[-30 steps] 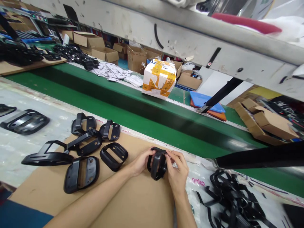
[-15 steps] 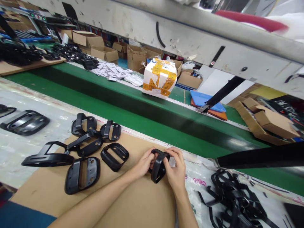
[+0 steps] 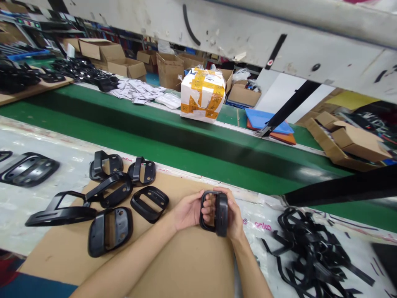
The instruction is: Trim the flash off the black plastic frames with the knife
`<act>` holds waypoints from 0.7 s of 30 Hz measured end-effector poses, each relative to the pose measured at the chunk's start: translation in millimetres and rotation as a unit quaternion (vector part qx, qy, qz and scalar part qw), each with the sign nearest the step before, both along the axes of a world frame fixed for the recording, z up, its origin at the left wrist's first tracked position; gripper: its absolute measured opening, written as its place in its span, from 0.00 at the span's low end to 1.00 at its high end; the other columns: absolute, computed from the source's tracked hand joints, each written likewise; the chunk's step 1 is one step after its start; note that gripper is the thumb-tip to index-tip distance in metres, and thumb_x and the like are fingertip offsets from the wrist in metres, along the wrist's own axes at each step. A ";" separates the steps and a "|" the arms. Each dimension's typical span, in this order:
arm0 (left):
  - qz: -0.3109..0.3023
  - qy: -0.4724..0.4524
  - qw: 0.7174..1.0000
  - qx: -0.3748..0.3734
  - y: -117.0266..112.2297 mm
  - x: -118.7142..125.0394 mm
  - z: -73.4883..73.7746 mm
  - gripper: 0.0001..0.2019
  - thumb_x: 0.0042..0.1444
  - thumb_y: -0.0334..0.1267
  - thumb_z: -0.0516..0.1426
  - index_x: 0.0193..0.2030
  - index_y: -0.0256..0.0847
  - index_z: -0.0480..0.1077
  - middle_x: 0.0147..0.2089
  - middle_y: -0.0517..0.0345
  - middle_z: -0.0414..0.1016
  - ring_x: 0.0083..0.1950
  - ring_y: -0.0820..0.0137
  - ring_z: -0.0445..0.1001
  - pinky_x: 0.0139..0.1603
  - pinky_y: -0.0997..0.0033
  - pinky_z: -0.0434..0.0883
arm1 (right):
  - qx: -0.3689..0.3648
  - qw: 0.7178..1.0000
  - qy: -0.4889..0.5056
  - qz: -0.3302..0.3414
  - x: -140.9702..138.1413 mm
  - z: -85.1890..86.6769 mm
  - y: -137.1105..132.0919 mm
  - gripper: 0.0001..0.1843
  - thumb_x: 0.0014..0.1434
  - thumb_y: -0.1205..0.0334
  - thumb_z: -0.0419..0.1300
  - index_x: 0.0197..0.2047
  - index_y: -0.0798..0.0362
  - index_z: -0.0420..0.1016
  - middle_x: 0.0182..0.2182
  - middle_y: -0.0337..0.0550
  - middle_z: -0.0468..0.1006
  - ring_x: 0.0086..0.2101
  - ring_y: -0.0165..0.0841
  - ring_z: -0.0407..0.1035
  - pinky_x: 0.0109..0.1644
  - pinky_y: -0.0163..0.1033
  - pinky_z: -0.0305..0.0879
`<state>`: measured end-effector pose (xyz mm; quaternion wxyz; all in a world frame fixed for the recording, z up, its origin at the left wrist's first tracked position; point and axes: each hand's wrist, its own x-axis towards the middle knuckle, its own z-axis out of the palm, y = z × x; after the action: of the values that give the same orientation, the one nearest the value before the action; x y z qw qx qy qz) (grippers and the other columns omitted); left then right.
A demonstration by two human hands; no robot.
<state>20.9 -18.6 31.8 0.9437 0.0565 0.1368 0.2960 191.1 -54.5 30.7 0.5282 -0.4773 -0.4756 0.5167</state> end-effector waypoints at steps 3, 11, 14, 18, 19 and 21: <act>-0.015 -0.006 1.000 -0.002 -1.6 2.1 -2.6 0.14 0.65 0.42 0.67 0.39 0.34 0.71 0.32 0.62 0.65 0.28 0.74 0.68 0.32 0.74 0.70 | -0.077 0.988 0.128 0.029 -4.8 0.0 -2.4 0.32 0.63 0.26 0.57 0.52 0.45 0.70 0.35 0.44 0.82 0.28 0.41 0.78 0.29 0.43 0.76; 0.004 0.128 0.991 -0.025 1.2 4.5 -2.0 0.21 0.77 0.42 0.54 0.32 0.33 0.71 0.23 0.62 0.65 0.20 0.76 0.64 0.24 0.78 0.66 | -0.070 0.985 0.154 0.021 -3.3 -16.2 -0.8 0.32 0.59 0.24 0.63 0.45 0.45 0.71 0.27 0.37 0.75 0.23 0.33 0.67 0.23 0.35 0.66; 0.005 0.123 0.992 0.011 1.7 3.5 -1.1 0.21 0.74 0.44 0.59 0.29 0.35 0.70 0.21 0.64 0.63 0.19 0.76 0.63 0.23 0.77 0.64 | -0.058 0.984 0.166 0.023 -3.9 -18.1 -2.6 0.30 0.60 0.26 0.63 0.43 0.45 0.71 0.27 0.37 0.74 0.24 0.33 0.66 0.25 0.36 0.66; -0.005 0.119 0.992 0.035 -2.1 6.7 -3.9 0.21 0.64 0.52 0.68 0.31 0.36 0.71 0.24 0.62 0.68 0.23 0.74 0.67 0.28 0.75 0.68 | -0.050 0.979 0.196 0.031 -3.8 -16.5 1.4 0.28 0.63 0.27 0.61 0.43 0.45 0.69 0.25 0.35 0.72 0.22 0.32 0.64 0.23 0.34 0.62; -0.007 0.121 0.991 0.052 -3.9 8.1 -4.8 0.22 0.62 0.54 0.69 0.33 0.36 0.73 0.26 0.60 0.71 0.26 0.72 0.71 0.32 0.73 0.71 | -0.048 0.977 0.207 0.031 -2.4 -15.7 4.1 0.29 0.62 0.26 0.60 0.42 0.44 0.68 0.24 0.34 0.71 0.20 0.33 0.63 0.22 0.34 0.62; 0.001 0.135 0.985 0.108 -8.1 10.7 -6.0 0.23 0.59 0.57 0.70 0.36 0.36 0.75 0.31 0.55 0.76 0.33 0.67 0.75 0.40 0.71 0.72 | -0.043 0.972 0.230 0.024 2.3 -14.4 10.2 0.31 0.60 0.21 0.58 0.42 0.42 0.65 0.23 0.32 0.69 0.18 0.33 0.62 0.20 0.35 0.62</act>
<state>31.6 -26.7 25.8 0.9047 0.1976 0.2303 0.2992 193.4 -44.3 16.3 0.5904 -0.3562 -0.3300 0.6448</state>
